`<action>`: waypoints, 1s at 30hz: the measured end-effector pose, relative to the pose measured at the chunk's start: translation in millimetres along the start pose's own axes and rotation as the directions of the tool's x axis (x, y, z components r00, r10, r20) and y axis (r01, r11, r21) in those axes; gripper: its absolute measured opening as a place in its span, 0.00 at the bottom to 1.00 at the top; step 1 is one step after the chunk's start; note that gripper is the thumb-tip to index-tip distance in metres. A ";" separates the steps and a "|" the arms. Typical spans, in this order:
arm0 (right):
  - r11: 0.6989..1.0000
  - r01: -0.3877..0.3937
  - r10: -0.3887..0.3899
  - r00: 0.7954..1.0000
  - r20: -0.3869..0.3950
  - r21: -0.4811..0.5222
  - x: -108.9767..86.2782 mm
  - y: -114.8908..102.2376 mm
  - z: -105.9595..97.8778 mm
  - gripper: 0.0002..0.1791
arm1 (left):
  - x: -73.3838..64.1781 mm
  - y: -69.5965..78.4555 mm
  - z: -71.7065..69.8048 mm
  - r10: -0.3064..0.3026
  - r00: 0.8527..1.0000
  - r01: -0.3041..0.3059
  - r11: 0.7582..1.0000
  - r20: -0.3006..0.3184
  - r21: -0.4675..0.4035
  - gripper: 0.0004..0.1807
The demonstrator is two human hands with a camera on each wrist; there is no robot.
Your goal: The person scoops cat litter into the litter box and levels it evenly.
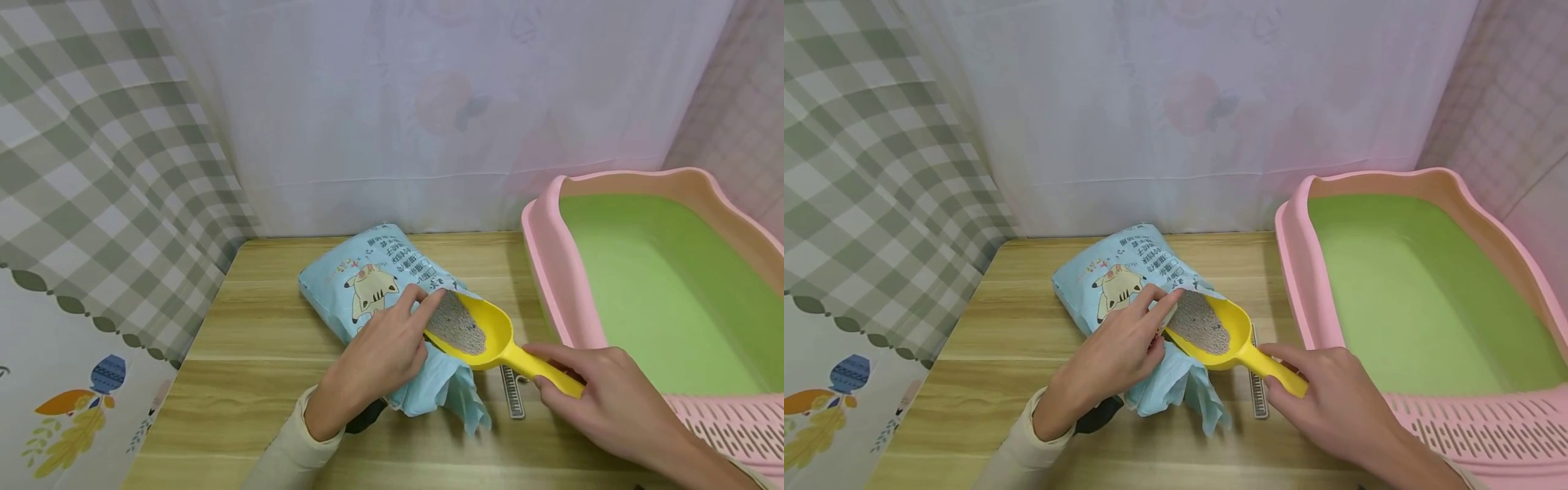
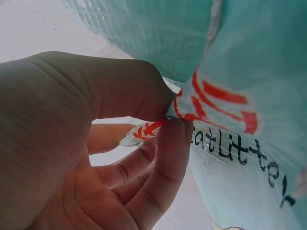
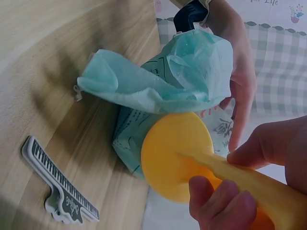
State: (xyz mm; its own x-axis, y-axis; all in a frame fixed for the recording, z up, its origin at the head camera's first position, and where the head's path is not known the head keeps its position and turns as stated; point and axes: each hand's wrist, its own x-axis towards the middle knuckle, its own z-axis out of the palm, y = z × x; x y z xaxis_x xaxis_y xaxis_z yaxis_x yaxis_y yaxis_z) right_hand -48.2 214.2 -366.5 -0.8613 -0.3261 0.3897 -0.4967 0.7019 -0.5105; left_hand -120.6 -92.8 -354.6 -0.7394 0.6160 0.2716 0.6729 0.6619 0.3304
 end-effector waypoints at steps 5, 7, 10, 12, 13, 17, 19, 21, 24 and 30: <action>1.000 0.024 -0.024 1.000 -0.010 0.004 -5.1 2.5 -3.2 0.28 | 0.7 -0.1 0.5 -0.002 1.000 0.002 1.000 0.001 -0.009 0.37; 1.000 0.031 -0.031 0.999 -0.014 0.001 -7.2 3.9 -3.8 0.29 | 0.7 -0.2 0.8 -0.006 1.000 0.006 1.000 0.002 -0.010 0.37; 0.999 0.033 -0.033 0.999 -0.017 0.004 -11.2 5.8 -4.2 0.29 | 0.6 0.3 0.4 -0.010 1.000 0.010 1.000 0.004 -0.013 0.38; 0.999 0.036 -0.035 0.999 -0.017 0.013 -14.3 7.1 -4.3 0.29 | 0.6 0.4 0.3 -0.007 1.000 0.007 1.000 0.003 -0.017 0.38; 0.999 0.035 -0.035 0.999 -0.018 0.019 -16.0 7.6 -4.2 0.30 | 0.6 0.5 0.3 -0.004 1.000 0.004 1.000 0.001 -0.019 0.38; 0.999 0.033 -0.032 0.999 -0.030 0.035 -22.1 9.5 -3.8 0.30 | 0.6 -0.2 0.8 0.008 1.000 -0.008 1.000 -0.002 -0.022 0.37; 0.999 0.029 -0.027 0.999 -0.038 0.037 -25.1 10.2 -3.6 0.31 | 0.7 -0.5 0.9 0.008 1.000 -0.008 1.000 0.001 -0.020 0.37; 0.999 0.021 -0.020 0.999 -0.043 0.040 -28.1 10.9 -3.4 0.31 | 0.8 -0.7 0.8 0.002 1.000 -0.002 1.000 0.007 -0.021 0.37; 0.999 0.016 -0.014 0.999 -0.046 0.042 -32.8 12.0 -3.7 0.31 | 0.9 -0.6 0.6 -0.008 1.000 0.008 1.000 0.018 -0.029 0.38; 0.998 0.043 -0.041 0.998 -0.050 0.046 -40.2 16.6 -5.4 0.35 | 1.4 -0.1 0.6 -0.018 0.999 0.020 0.999 0.032 -0.039 0.38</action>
State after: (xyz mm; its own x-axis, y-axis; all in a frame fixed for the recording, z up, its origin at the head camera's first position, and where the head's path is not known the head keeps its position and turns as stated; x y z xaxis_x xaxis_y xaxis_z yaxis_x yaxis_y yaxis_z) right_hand -21.3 242.4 -386.5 -0.8338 -0.3222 0.4483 -0.5379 0.6571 -0.5281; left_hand -121.7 -91.7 -354.9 -0.7504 0.6172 0.2364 0.6568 0.6566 0.3707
